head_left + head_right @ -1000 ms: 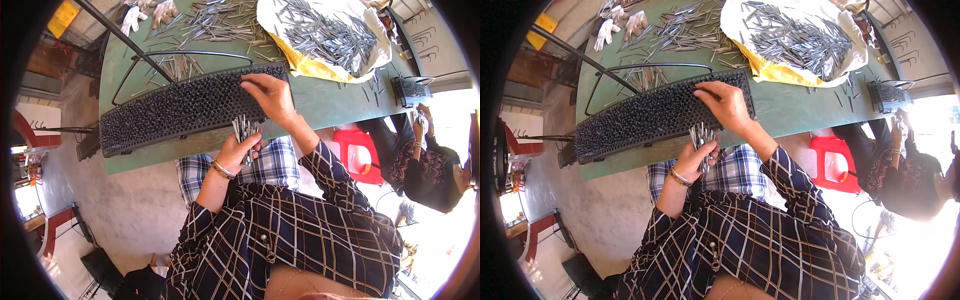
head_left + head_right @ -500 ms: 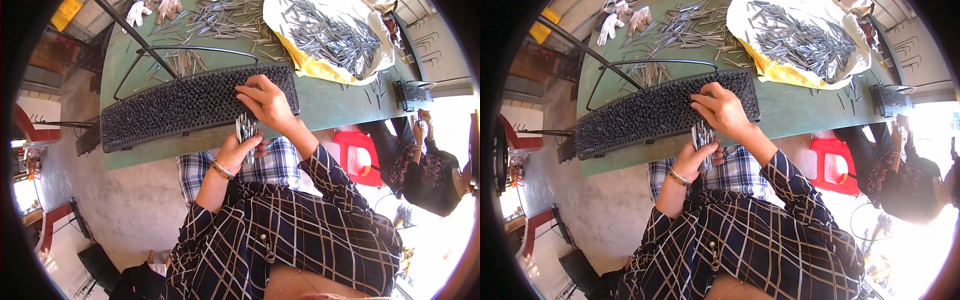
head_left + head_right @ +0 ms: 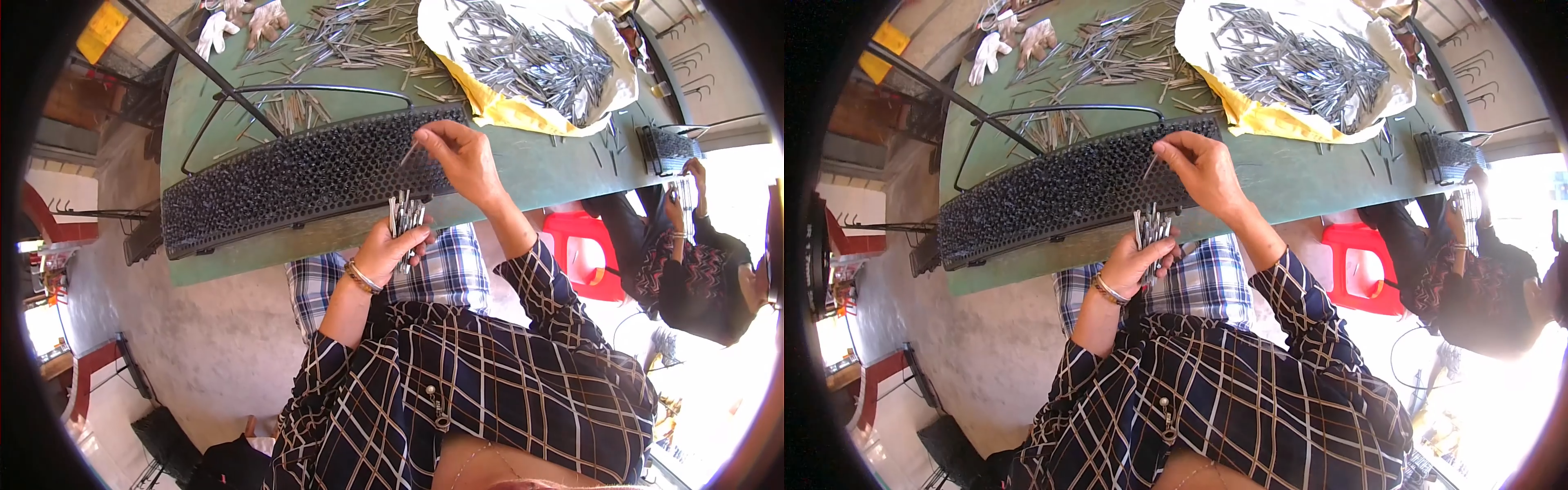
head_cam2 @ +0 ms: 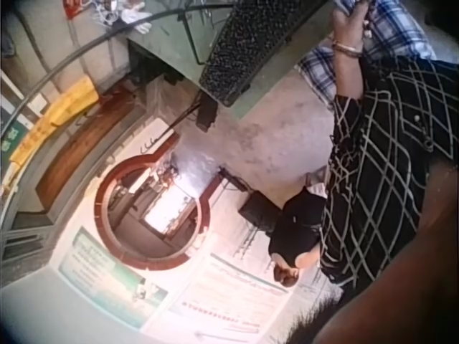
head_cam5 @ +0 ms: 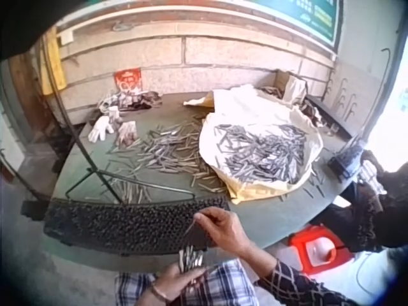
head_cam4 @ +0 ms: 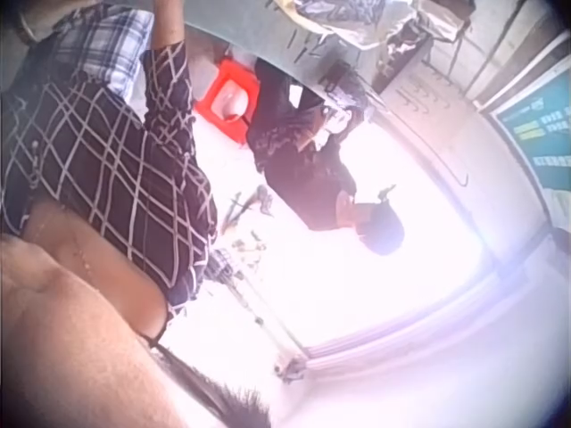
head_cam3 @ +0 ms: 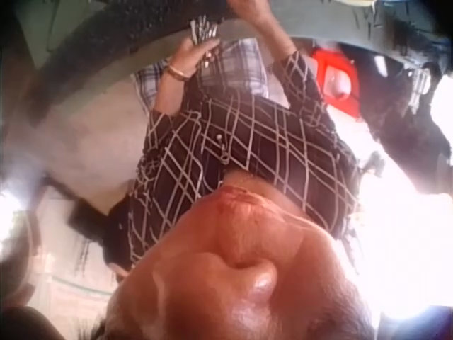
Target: Inserting small metal pins individually into a black grid-like tray.
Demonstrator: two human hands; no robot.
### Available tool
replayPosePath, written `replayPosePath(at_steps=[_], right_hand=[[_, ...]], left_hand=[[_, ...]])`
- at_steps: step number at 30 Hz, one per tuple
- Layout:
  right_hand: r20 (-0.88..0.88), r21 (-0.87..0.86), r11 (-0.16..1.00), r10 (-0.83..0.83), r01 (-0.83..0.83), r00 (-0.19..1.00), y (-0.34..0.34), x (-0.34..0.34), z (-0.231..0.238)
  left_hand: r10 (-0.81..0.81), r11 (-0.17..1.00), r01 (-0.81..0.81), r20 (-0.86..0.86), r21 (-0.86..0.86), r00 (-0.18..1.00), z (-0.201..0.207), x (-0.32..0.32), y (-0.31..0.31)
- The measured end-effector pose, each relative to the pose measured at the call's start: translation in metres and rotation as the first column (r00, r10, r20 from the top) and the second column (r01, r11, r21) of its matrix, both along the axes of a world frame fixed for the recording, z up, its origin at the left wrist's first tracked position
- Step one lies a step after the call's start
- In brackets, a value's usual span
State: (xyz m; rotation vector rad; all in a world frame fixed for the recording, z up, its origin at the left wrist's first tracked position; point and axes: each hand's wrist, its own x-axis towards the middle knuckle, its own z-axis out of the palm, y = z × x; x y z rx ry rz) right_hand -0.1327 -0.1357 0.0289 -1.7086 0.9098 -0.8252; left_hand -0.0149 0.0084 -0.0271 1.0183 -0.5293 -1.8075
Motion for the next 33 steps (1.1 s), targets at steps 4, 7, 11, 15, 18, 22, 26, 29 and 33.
replayPosePath(at_steps=[4,7,11,15,18,22,26,29,33], right_hand=[[-0.092,-0.349,0.937,-0.049,0.014,0.995,-0.011,0.008,-0.004],[-0.137,-0.540,0.839,-0.011,-0.066,0.990,-0.013,0.011,-0.011],[-0.271,-0.727,0.643,0.053,-0.240,0.961,-0.014,0.014,-0.013],[-0.375,-0.727,0.616,0.013,-0.303,0.927,-0.007,0.019,-0.012],[-0.384,-0.731,0.618,-0.022,-0.289,0.923,-0.005,0.015,-0.005],[-0.329,-0.714,0.661,-0.025,-0.231,0.944,0.002,0.015,-0.011],[-0.311,-0.698,0.691,-0.058,-0.187,0.949,0.005,0.015,-0.010],[-0.332,-0.685,0.712,-0.114,-0.156,0.936,0.003,0.014,-0.008],[-0.313,-0.674,0.715,-0.051,-0.184,0.949,0.003,0.015,-0.012]], left_hand=[[0.039,0.999,-0.040,-0.058,-0.016,0.998,-0.002,-0.001,-0.002],[0.059,0.998,-0.061,-0.082,-0.020,0.995,0.003,-0.001,-0.002],[0.052,0.999,-0.051,-0.102,0.014,0.993,0.004,0.001,0.000],[0.070,0.997,-0.071,-0.097,-0.007,0.993,0.004,0.001,0.000],[0.083,0.996,-0.086,-0.092,-0.027,0.992,0.010,0.000,-0.002],[0.110,0.993,-0.112,-0.066,-0.035,0.992,0.009,0.003,0.001],[0.104,0.994,-0.106,-0.067,-0.039,0.992,0.011,0.001,0.000],[0.097,0.994,-0.099,-0.055,-0.038,0.994,0.012,0.001,0.000],[0.104,0.994,-0.105,-0.070,-0.017,0.992,0.013,0.000,0.000]])
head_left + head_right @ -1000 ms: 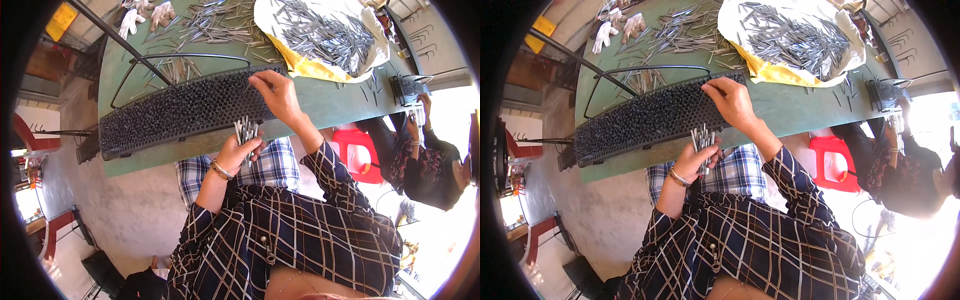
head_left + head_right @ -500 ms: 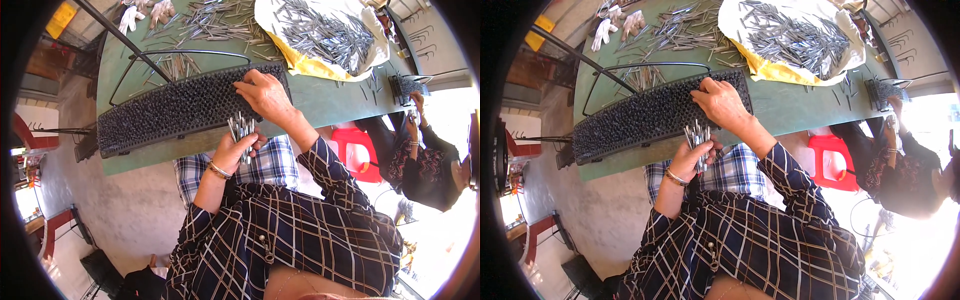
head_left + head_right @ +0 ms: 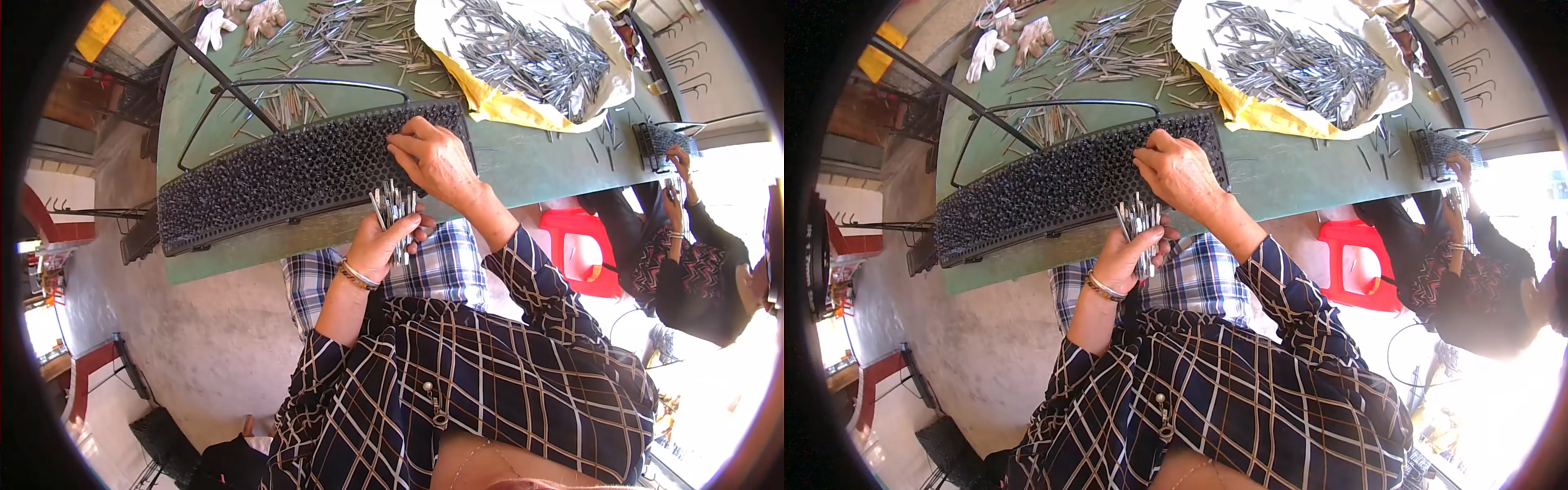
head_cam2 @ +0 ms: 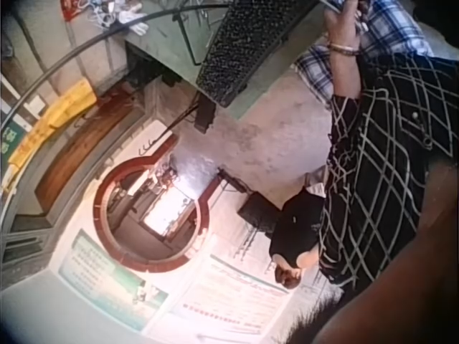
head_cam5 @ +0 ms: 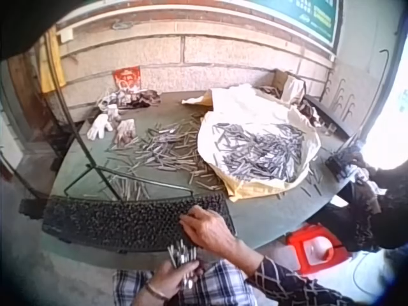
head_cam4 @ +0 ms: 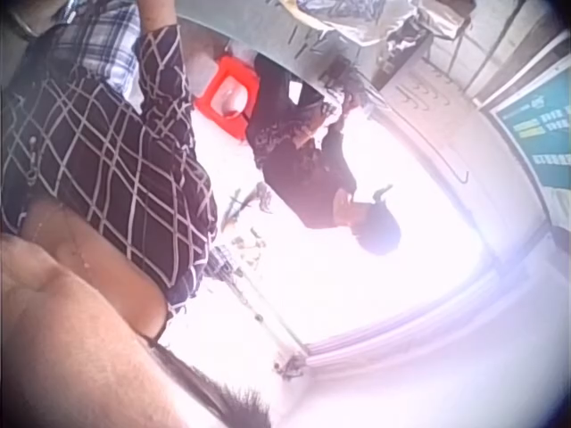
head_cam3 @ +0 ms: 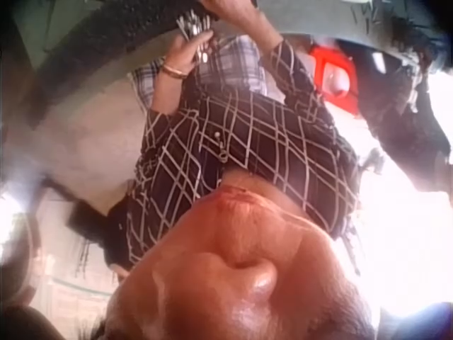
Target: Inserting small metal pins individually into a black grid-like tray.
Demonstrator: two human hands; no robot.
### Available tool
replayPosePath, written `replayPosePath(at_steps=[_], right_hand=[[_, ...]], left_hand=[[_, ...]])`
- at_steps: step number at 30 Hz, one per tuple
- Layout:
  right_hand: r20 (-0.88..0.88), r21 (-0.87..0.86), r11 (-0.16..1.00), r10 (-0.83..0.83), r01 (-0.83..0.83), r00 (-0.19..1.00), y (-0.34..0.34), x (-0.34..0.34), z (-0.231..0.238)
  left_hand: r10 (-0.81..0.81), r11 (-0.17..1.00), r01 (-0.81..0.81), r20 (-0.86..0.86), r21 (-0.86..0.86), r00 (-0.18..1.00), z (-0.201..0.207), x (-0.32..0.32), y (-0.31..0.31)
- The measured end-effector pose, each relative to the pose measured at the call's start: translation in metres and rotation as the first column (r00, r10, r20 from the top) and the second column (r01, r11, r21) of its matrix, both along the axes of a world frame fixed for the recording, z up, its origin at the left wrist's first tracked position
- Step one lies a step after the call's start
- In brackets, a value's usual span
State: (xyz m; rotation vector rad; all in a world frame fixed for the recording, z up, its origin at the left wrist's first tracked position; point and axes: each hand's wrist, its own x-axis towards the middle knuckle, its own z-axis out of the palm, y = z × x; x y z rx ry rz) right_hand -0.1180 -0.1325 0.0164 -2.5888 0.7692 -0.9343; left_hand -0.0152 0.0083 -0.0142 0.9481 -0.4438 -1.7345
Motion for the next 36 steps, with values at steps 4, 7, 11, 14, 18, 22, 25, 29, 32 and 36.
replayPosePath(at_steps=[4,7,11,14,18,22,25,29,32,36], right_hand=[[-0.043,0.033,0.999,-0.037,0.038,0.998,0.002,-0.002,0.000],[0.010,0.058,0.994,-0.093,0.093,0.996,0.005,-0.002,0.003],[0.027,0.475,0.879,-0.070,0.049,0.997,0.008,-0.015,0.021],[0.130,0.760,0.629,0.097,-0.162,0.987,0.013,-0.030,0.012],[0.226,0.875,0.439,0.002,-0.204,0.974,0.016,-0.041,0.000],[0.133,0.915,0.393,-0.081,-0.091,0.988,0.014,-0.042,0.015],[0.098,0.867,0.494,-0.049,-0.061,0.994,0.002,-0.043,0.019],[0.173,0.861,0.490,-0.032,-0.135,0.984,-0.003,-0.039,0.020],[0.170,0.882,0.450,-0.021,-0.142,0.985,-0.004,-0.040,0.019],[0.133,0.892,0.437,0.002,-0.120,0.991,-0.004,-0.043,0.015]], left_hand=[[0.003,1.000,-0.003,-0.008,-0.016,1.000,0.002,-0.001,-0.001],[0.009,1.000,-0.009,-0.034,-0.021,0.999,0.001,-0.001,-0.001],[0.039,0.999,-0.040,-0.047,-0.016,0.998,-0.001,0.001,0.001],[0.060,0.997,-0.064,-0.085,-0.042,0.995,-0.002,0.000,-0.002],[0.083,0.996,-0.084,-0.062,-0.013,0.995,0.001,-0.005,-0.005],[0.121,0.992,-0.120,-0.038,0.029,0.992,0.003,-0.009,-0.009],[0.153,0.985,-0.151,-0.012,0.077,0.988,0.004,-0.012,-0.014],[0.188,0.979,-0.189,0.019,0.072,0.982,0.001,-0.013,-0.017],[0.207,0.977,-0.211,0.100,0.024,0.973,0.000,-0.015,-0.016],[0.240,0.969,-0.246,0.138,0.026,0.961,0.000,-0.018,-0.014]])
